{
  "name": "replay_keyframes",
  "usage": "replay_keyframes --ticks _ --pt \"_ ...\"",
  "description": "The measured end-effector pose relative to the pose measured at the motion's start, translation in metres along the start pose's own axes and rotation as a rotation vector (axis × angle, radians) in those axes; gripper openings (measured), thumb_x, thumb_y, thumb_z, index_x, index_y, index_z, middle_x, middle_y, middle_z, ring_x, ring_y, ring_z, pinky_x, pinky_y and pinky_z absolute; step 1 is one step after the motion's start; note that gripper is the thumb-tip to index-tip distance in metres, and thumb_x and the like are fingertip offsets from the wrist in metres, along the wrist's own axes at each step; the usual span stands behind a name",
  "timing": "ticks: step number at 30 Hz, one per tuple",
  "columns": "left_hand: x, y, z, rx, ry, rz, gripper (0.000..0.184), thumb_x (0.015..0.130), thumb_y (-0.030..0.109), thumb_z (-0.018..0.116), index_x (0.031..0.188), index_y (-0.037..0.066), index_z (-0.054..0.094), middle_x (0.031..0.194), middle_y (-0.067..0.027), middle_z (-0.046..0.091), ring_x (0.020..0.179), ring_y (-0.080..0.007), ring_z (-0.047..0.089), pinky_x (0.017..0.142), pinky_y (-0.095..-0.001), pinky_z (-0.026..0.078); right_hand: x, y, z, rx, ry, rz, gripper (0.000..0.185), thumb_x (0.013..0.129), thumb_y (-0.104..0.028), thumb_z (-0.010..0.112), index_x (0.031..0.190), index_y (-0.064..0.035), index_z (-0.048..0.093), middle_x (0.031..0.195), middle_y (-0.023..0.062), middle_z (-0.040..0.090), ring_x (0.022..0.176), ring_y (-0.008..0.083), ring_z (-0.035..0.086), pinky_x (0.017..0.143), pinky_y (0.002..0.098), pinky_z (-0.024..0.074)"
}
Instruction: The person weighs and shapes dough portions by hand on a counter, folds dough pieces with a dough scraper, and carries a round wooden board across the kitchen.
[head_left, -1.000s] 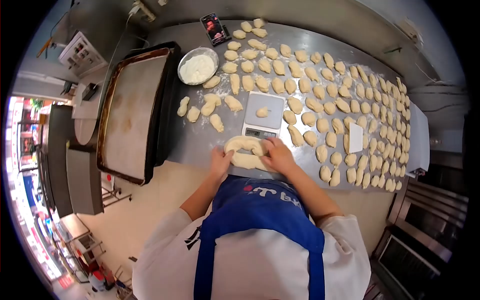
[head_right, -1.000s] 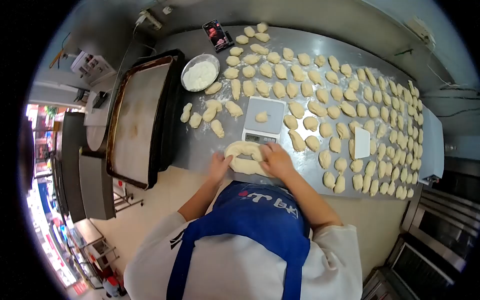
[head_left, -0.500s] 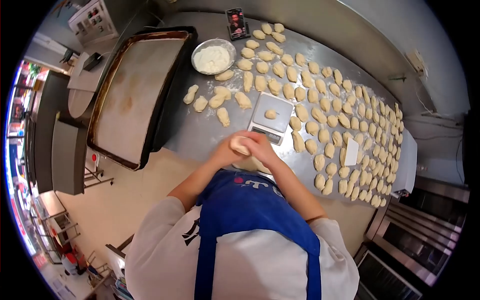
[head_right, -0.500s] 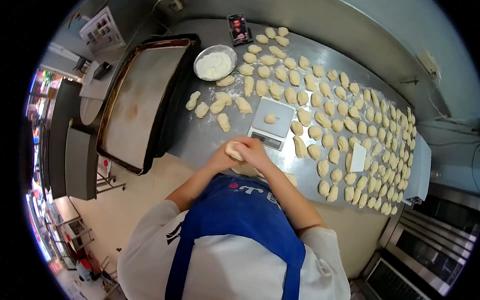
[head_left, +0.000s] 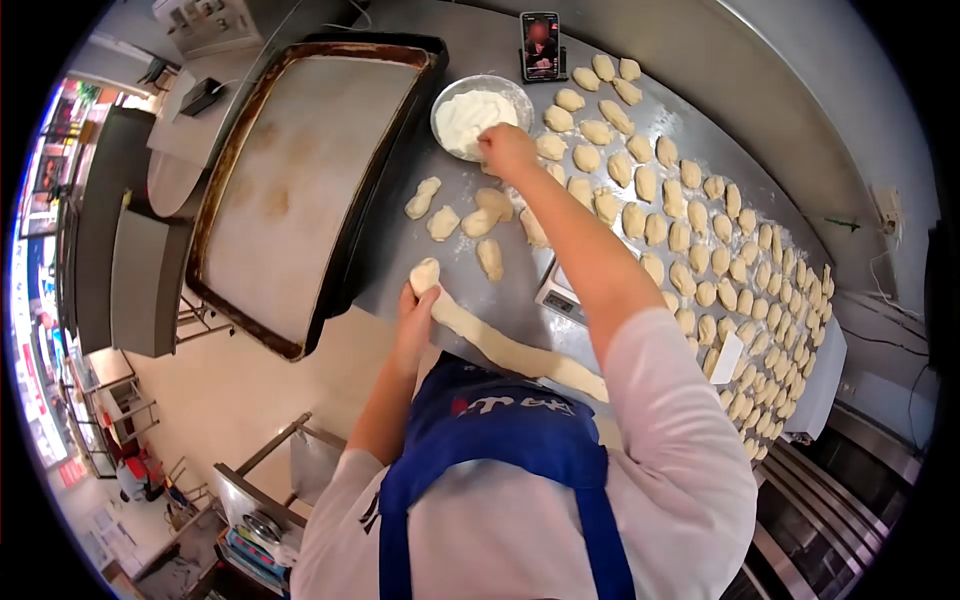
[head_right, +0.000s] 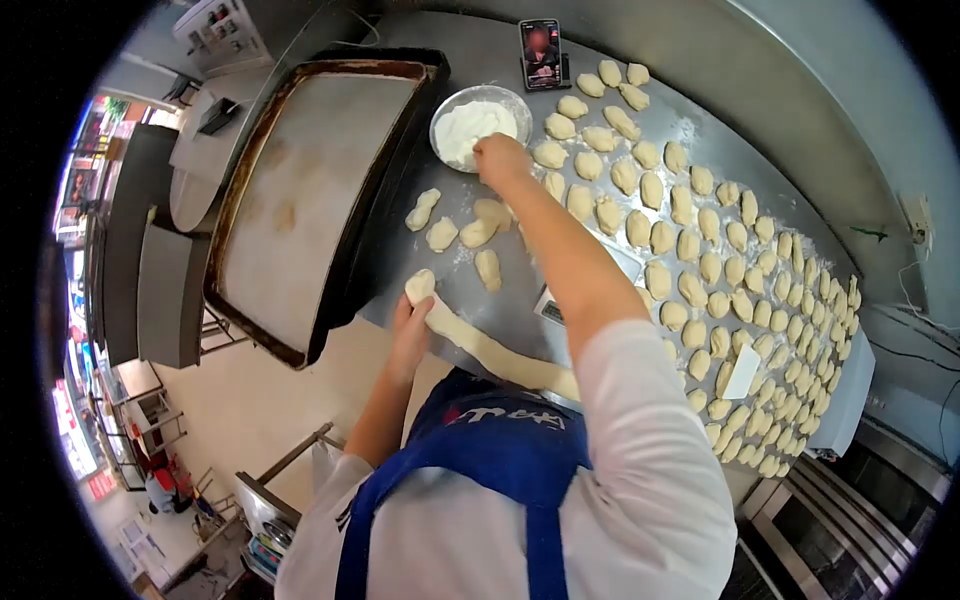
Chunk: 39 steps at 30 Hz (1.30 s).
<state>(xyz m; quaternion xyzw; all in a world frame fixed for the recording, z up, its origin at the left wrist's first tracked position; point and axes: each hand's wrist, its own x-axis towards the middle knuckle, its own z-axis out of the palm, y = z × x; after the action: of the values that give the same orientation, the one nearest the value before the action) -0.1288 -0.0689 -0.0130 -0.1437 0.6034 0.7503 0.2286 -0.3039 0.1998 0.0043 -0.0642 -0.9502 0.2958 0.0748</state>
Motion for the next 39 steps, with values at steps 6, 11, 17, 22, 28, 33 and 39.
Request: replay_keyframes --ticks 6,11,17,22,28,33,39 --pt "-0.009 -0.008 -0.01 0.29 0.085 0.13 0.054 0.087 0.007 0.056 0.136 -0.003 0.034 0.125 -0.0131 0.05 0.112 -0.0213 0.051 0.096 -0.0325 0.041 0.048 0.026 0.053 -0.263 -0.266 -0.075 0.017 0.076 -0.02 0.061 0.08 -0.0063 0.071 0.083 0.0154 0.067 0.082 0.0313 0.065 0.077 0.0385 0.0519" --pt "-0.021 -0.022 0.001 0.358 0.047 0.156 0.058 0.088 0.008 0.055 0.139 0.001 0.027 0.124 -0.01 0.05 0.111 -0.0209 0.05 0.094 -0.034 0.042 -0.009 -0.012 0.012 0.332 -0.007 0.065 0.019 0.077 -0.022 0.061 0.074 -0.005 0.068 0.073 0.0181 0.065 0.069 0.0336 0.063 0.067 0.0424 0.0504" --pt "-0.042 -0.034 0.016 -0.243 0.155 -0.397 0.05 0.087 0.03 0.056 0.129 0.008 0.038 0.127 -0.0082 0.046 0.117 -0.0242 0.045 0.098 -0.0512 0.037 -0.187 -0.05 0.047 0.351 -0.323 -0.002 0.018 0.079 -0.02 0.059 0.072 -0.003 0.064 0.069 0.017 0.063 0.066 0.0344 0.062 0.063 0.0427 0.049" --pt "-0.064 -0.045 0.039 -0.292 0.091 -0.908 0.048 0.086 0.043 0.052 0.122 0.012 0.045 0.128 -0.0138 0.045 0.12 -0.0334 0.043 0.105 -0.053 0.03 -0.292 -0.032 0.047 0.223 -0.334 -0.156 0.015 0.079 -0.012 0.059 0.09 -0.0038 0.065 0.098 0.0131 0.064 0.093 0.0317 0.06 0.079 0.0384 0.0485" --pt "-0.053 -0.065 0.042 -0.315 0.077 -0.739 0.039 0.091 0.033 0.048 0.119 0.007 0.043 0.123 -0.0161 0.047 0.116 -0.0311 0.045 0.102 -0.0498 0.036 -0.377 0.031 -0.021 0.079 -0.223 -0.497 0.029 0.078 -0.011 0.056 0.104 0.0 0.058 0.112 0.0136 0.059 0.106 0.0304 0.055 0.091 0.0378 0.0461" --pt "-0.059 -0.056 0.018 -0.109 -0.088 -0.604 0.051 0.09 0.026 0.052 0.131 0.002 0.037 0.13 -0.0178 0.04 0.12 -0.0311 0.042 0.104 -0.0485 0.034 -0.458 0.075 -0.087 -0.071 -0.194 -0.358 0.044 0.077 -0.011 0.061 0.119 -0.0016 0.053 0.123 0.0155 0.055 0.112 0.0313 0.053 0.094 0.0393 0.0444" --pt "-0.089 -0.008 0.058 1.513 -0.631 0.818 0.059 0.077 0.025 0.068 0.13 0.008 0.048 0.127 -0.0161 0.047 0.119 -0.031 0.044 0.101 -0.0427 0.036 -0.482 0.07 -0.098 -0.163 -0.157 -0.063 0.048 0.076 -0.012 0.065 0.122 -0.0094 0.052 0.127 0.0129 0.052 0.109 0.033 0.053 0.09 0.0398 0.0446"
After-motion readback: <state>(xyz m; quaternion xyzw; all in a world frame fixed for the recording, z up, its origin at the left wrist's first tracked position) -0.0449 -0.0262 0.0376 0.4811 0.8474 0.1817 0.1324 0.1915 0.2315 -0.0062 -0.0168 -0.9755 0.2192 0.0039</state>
